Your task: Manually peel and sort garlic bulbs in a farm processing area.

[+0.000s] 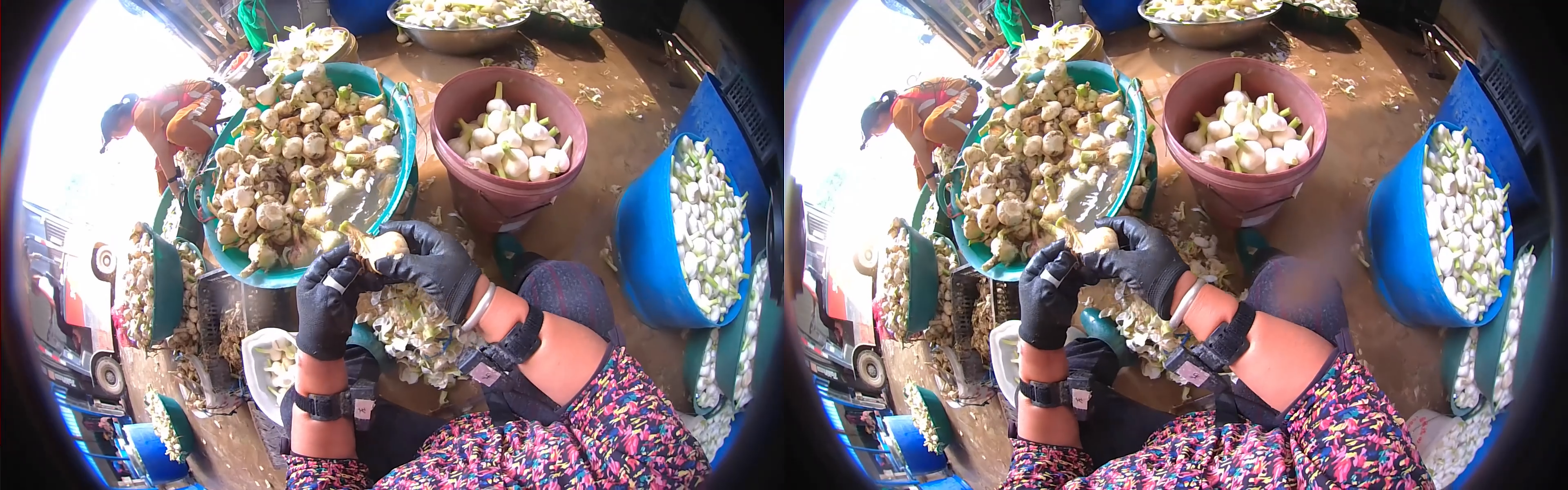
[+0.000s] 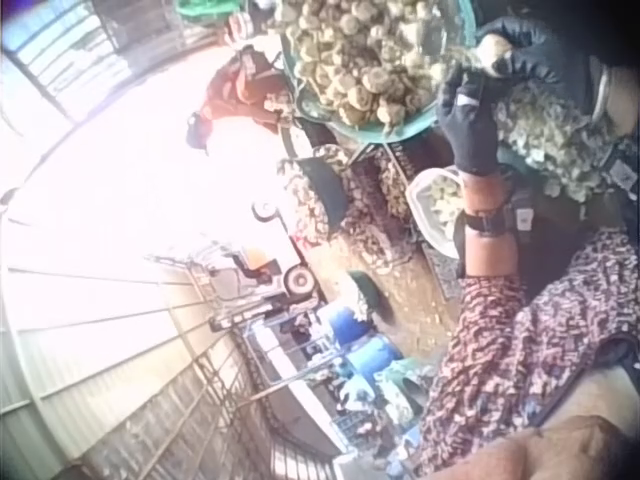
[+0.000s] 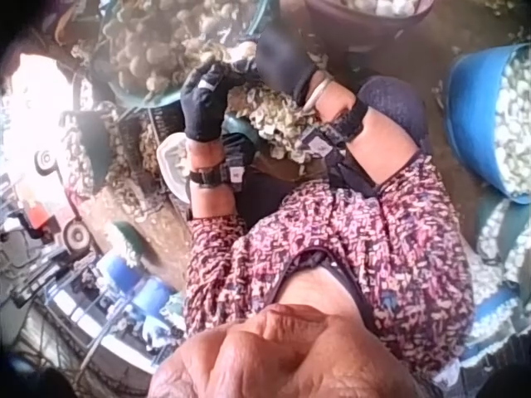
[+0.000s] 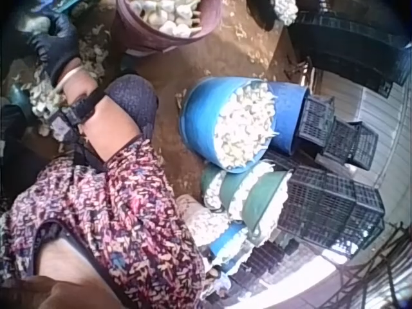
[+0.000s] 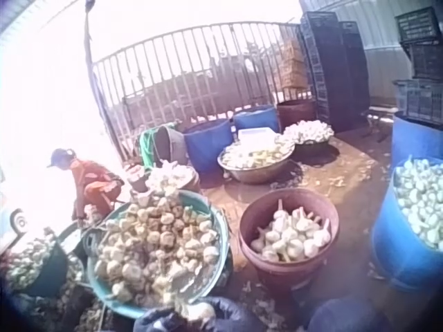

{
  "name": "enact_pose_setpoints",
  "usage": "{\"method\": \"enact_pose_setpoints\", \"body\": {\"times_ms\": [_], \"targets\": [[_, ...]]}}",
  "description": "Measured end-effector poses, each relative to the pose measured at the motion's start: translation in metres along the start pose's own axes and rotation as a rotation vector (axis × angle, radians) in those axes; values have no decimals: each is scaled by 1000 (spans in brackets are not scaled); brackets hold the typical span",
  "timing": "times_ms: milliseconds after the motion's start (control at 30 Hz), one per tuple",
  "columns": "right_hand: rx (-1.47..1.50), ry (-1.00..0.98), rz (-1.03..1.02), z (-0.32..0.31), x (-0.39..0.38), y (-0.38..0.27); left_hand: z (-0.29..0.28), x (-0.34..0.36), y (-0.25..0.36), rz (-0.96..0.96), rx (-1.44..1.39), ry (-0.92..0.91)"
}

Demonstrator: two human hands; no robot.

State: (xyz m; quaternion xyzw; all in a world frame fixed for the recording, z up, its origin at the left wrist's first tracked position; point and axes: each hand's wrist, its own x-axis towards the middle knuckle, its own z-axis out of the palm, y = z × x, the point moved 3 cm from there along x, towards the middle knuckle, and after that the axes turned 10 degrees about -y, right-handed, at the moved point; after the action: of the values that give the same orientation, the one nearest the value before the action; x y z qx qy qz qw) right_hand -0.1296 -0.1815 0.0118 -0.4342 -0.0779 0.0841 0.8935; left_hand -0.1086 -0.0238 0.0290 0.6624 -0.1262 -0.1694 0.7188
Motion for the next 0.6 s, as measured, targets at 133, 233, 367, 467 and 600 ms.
{"method": "enact_pose_setpoints", "body": {"times_ms": [133, 233, 367, 467, 600], "targets": [[-148, -10, -58, 5, -4, -4, -2, 0, 11, 332, 765, -115], [-363, 1, -138, 1, -6, -8, 10, 6, 8, -35, -173, 39], [-649, -4, -247, 7, -8, -16, 13, 6, 11, -145, -212, 11], [-936, -49, -361, 7, -6, -13, 2, 8, 6, -5, 278, -136], [-274, -73, -141, 8, -4, 0, 6, 2, 5, -175, -328, -77]]}}
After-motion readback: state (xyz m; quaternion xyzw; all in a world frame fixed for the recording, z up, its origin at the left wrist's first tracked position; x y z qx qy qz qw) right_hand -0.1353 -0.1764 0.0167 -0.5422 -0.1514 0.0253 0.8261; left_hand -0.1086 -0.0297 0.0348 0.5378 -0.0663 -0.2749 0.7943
